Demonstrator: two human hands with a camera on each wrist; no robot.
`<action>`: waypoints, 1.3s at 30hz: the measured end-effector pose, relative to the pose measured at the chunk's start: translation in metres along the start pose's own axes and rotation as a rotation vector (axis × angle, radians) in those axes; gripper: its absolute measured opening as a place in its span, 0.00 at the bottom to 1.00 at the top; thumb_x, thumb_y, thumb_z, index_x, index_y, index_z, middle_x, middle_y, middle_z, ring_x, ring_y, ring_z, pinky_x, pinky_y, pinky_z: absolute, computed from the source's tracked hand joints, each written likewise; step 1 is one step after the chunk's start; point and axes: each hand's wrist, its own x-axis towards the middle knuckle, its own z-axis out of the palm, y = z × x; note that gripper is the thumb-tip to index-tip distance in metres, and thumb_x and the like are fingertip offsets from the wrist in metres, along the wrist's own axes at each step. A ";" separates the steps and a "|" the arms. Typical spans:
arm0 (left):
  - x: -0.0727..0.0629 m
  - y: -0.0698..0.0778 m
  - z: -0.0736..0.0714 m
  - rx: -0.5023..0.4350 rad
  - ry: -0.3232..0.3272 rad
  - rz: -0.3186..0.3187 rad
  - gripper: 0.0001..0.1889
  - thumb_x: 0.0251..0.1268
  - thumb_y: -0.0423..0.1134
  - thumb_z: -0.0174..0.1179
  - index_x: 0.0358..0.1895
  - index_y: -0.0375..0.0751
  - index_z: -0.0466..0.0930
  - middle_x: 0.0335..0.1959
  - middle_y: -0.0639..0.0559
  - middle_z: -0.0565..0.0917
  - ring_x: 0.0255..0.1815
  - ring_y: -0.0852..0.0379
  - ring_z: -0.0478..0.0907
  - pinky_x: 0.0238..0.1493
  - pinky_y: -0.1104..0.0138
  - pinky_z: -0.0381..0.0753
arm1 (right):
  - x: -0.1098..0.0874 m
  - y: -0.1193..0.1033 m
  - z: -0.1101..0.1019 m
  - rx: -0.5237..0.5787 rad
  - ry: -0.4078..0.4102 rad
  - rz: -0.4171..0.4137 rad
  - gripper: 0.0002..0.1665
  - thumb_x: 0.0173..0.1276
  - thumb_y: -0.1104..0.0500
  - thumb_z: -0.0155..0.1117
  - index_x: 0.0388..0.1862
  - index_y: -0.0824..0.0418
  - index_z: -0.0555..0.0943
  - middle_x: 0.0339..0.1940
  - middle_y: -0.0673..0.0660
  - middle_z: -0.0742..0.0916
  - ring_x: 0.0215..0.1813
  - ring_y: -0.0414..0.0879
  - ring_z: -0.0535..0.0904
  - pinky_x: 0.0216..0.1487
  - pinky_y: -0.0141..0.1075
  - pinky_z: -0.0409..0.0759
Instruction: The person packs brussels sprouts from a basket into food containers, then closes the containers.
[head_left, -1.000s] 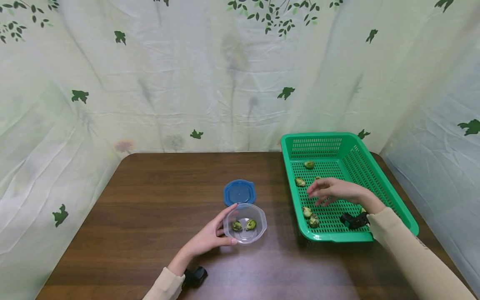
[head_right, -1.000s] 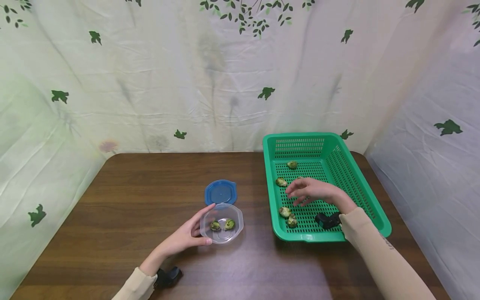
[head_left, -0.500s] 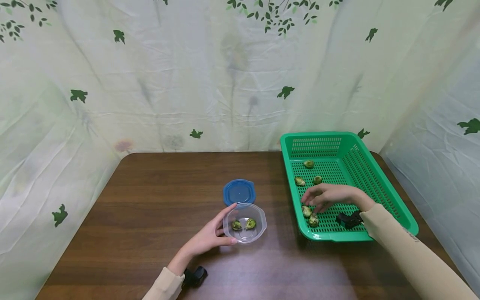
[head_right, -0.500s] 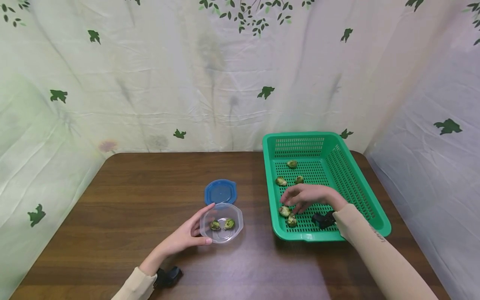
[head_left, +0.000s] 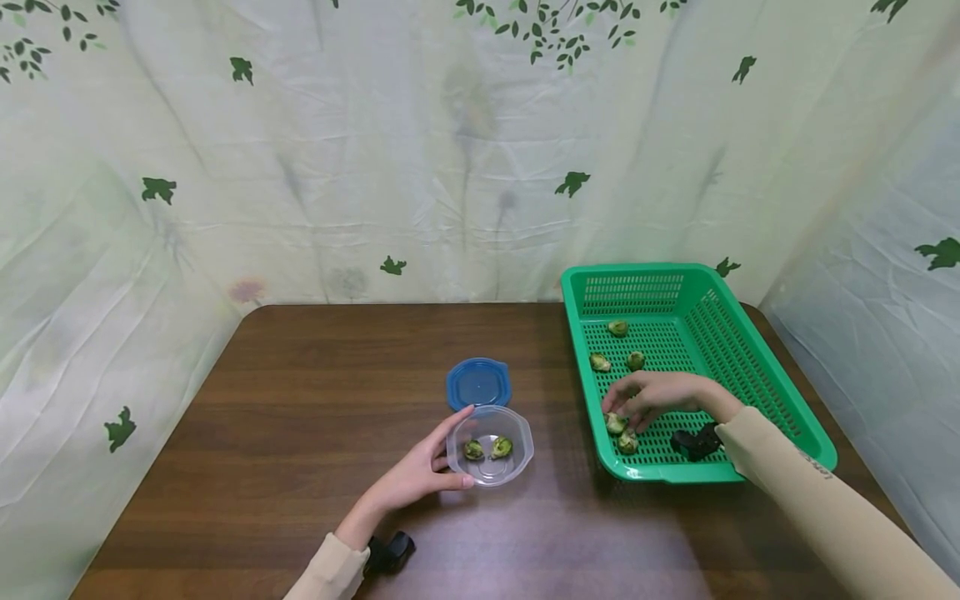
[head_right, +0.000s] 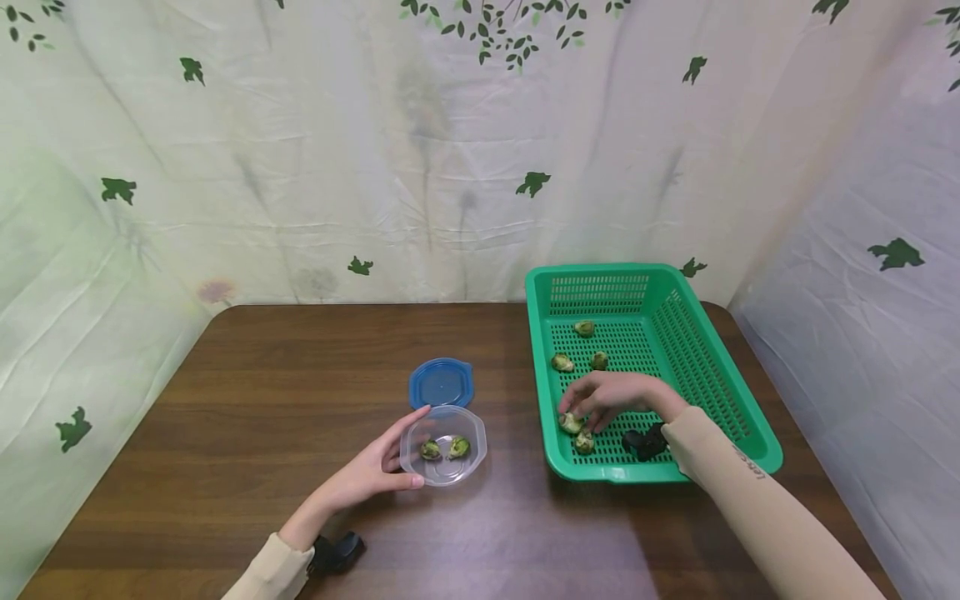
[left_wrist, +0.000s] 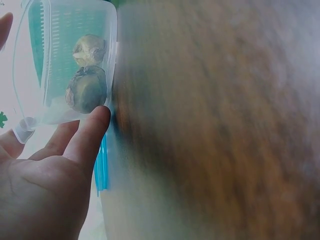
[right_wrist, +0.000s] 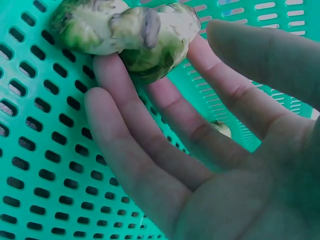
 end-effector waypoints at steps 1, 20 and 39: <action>0.000 0.000 0.000 0.000 0.000 0.002 0.48 0.60 0.34 0.66 0.77 0.51 0.43 0.74 0.37 0.52 0.71 0.39 0.56 0.59 0.63 0.72 | 0.000 0.001 0.000 -0.003 0.006 0.000 0.13 0.70 0.65 0.55 0.51 0.70 0.76 0.42 0.60 0.81 0.37 0.51 0.77 0.44 0.47 0.80; 0.000 0.001 0.000 0.019 0.002 0.008 0.46 0.61 0.33 0.65 0.77 0.48 0.44 0.74 0.35 0.52 0.71 0.38 0.56 0.61 0.57 0.69 | -0.010 -0.003 -0.008 -0.010 0.162 -0.117 0.19 0.70 0.64 0.57 0.56 0.72 0.73 0.47 0.63 0.78 0.41 0.53 0.76 0.48 0.51 0.78; -0.001 0.002 -0.001 0.022 0.003 0.010 0.46 0.61 0.32 0.65 0.77 0.48 0.44 0.73 0.34 0.53 0.71 0.38 0.56 0.61 0.56 0.69 | -0.026 -0.017 -0.012 0.066 0.193 -0.205 0.23 0.73 0.61 0.55 0.62 0.72 0.68 0.42 0.69 0.78 0.43 0.62 0.80 0.46 0.51 0.80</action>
